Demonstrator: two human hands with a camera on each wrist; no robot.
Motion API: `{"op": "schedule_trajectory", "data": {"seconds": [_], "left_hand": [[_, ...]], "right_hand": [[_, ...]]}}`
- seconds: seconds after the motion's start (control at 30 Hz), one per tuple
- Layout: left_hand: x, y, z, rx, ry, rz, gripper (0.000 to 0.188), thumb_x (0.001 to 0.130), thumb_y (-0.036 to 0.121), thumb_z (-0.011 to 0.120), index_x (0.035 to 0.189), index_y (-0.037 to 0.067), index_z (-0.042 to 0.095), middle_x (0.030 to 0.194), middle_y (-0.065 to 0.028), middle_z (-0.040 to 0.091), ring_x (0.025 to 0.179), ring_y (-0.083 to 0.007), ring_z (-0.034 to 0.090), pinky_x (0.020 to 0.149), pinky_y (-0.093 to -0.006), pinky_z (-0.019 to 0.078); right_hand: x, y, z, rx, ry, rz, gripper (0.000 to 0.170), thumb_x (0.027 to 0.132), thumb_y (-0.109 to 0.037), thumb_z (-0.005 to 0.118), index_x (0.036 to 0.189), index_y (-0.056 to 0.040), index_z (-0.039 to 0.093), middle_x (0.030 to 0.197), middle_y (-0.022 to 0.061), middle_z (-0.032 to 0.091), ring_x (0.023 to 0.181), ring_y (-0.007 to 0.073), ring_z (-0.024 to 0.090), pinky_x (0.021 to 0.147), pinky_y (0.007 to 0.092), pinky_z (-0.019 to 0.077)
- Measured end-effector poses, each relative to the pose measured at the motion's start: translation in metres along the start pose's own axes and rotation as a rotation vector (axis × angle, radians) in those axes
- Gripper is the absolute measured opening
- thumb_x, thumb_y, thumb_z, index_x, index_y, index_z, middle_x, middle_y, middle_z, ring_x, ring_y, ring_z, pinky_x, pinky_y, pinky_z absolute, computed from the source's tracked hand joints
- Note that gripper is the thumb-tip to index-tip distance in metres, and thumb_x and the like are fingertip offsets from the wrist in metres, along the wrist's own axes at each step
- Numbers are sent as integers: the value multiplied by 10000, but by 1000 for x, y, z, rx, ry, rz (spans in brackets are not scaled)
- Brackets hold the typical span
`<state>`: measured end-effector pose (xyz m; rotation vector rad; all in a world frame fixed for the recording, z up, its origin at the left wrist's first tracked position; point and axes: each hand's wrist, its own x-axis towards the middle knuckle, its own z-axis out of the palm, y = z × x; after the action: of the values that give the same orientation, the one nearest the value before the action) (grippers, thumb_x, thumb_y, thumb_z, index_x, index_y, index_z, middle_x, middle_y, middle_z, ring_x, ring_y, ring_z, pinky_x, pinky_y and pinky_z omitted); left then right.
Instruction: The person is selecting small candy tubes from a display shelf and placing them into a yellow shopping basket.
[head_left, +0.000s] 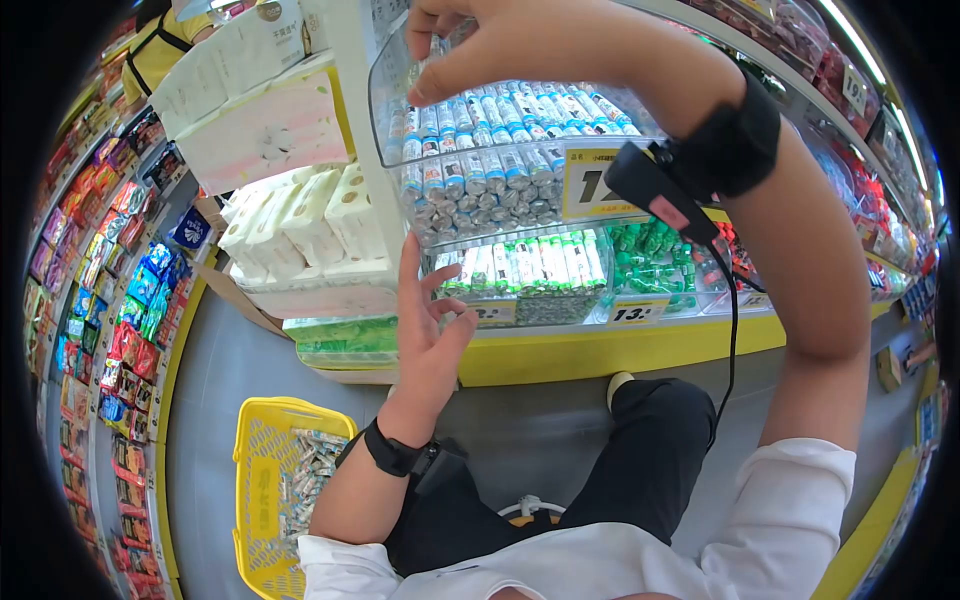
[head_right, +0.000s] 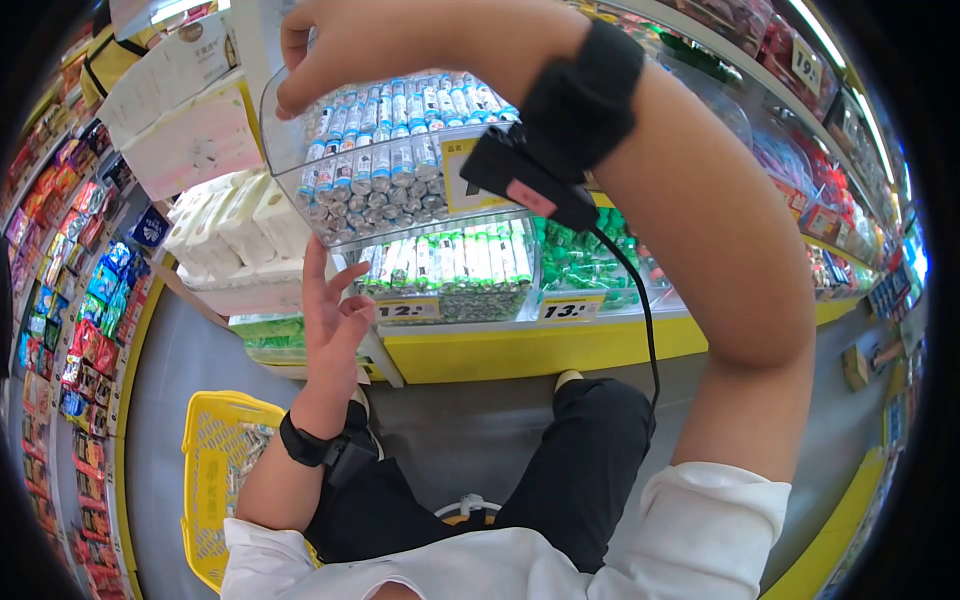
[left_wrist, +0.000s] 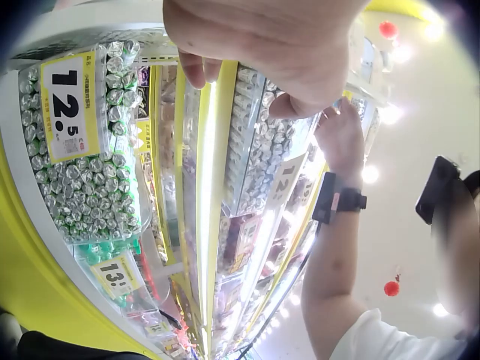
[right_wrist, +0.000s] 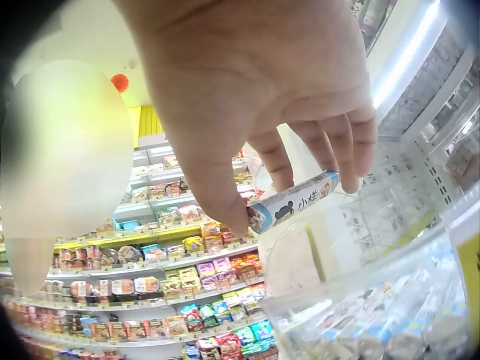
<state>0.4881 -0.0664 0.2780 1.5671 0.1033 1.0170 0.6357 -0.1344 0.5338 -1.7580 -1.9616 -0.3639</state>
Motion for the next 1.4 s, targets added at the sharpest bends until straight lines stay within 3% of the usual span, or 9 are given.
{"op": "schedule_trajectory", "data": {"seconds": [0.1, 0.33, 0.43, 0.73, 0.83, 0.93, 1.03, 1.07, 1.4], "left_hand": [[0, -4, -1, -19, -2, 15, 915, 771, -32, 553, 1557, 110, 106, 1586, -112, 164, 1208, -231, 455, 808, -283, 463], [-1, 5, 2, -26, -6, -23, 899, 777, 13, 542, 1559, 121, 112, 1594, -92, 155, 1203, -228, 467, 830, -286, 446], [-2, 5, 4, -31, 4, -26, 922, 761, -7, 552, 1558, 109, 102, 1593, -113, 156, 1198, -234, 472, 828, -291, 453], [-5, 5, 2, 28, -17, -42, 978, 737, -10, 590, 1558, 102, 70, 1590, -129, 166, 1188, -237, 483, 839, -311, 450], [-5, 3, 2, 21, -19, -37, 986, 736, -3, 596, 1558, 103, 61, 1588, -128, 169, 1182, -238, 486, 841, -313, 447], [-5, 2, 3, 9, -15, -33, 994, 732, -6, 598, 1558, 104, 57, 1588, -129, 169, 1181, -239, 486, 841, -312, 444], [-6, 2, 2, 9, -22, -35, 1000, 725, -15, 599, 1558, 102, 56, 1588, -131, 167, 1183, -242, 486, 841, -312, 443], [-6, 2, 1, 10, -24, -36, 1003, 723, -18, 599, 1558, 102, 56, 1589, -132, 166, 1183, -243, 486, 840, -313, 443], [-6, 5, 4, 30, -29, -58, 995, 716, 4, 568, 1560, 113, 52, 1609, -80, 84, 1207, -232, 462, 865, -312, 436]], "right_hand": [[36, 13, -5, -4, -202, 34, 450, 712, -397, 736, 961, -31, 652, 899, 153, 674, 866, 283, 636, 766, 390, 490], [103, 69, 32, -248, -249, -48, 486, 677, -411, 784, 955, -28, 671, 897, 151, 690, 858, 291, 643, 758, 392, 495], [115, 68, 27, -259, -418, 8, 530, 679, -425, 779, 999, -15, 672, 961, 177, 693, 903, 326, 646, 793, 416, 496], [133, 97, 72, -422, -354, 6, 515, 737, -344, 740, 1080, 31, 655, 1089, 240, 665, 1029, 363, 630, 904, 420, 488], [152, 126, 96, -364, -441, -255, 540, 759, -311, 728, 1157, 38, 619, 1137, 224, 658, 1051, 350, 626, 910, 423, 489], [132, 102, 102, -347, -411, 230, 383, 788, -280, 773, 988, -26, 569, 889, 102, 642, 858, 207, 662, 770, 318, 528], [130, 121, 112, -170, -368, 170, 303, 751, -250, 762, 890, -43, 590, 820, 96, 654, 708, 236, 655, 663, 348, 518], [135, 122, 108, -142, -442, 202, 344, 776, -258, 726, 995, -27, 596, 936, 120, 657, 819, 255, 648, 737, 370, 514], [138, 127, 80, -37, -700, 335, 347, 847, -248, 599, 1126, -42, 610, 1092, 98, 658, 915, 234, 655, 801, 386, 522]]}}
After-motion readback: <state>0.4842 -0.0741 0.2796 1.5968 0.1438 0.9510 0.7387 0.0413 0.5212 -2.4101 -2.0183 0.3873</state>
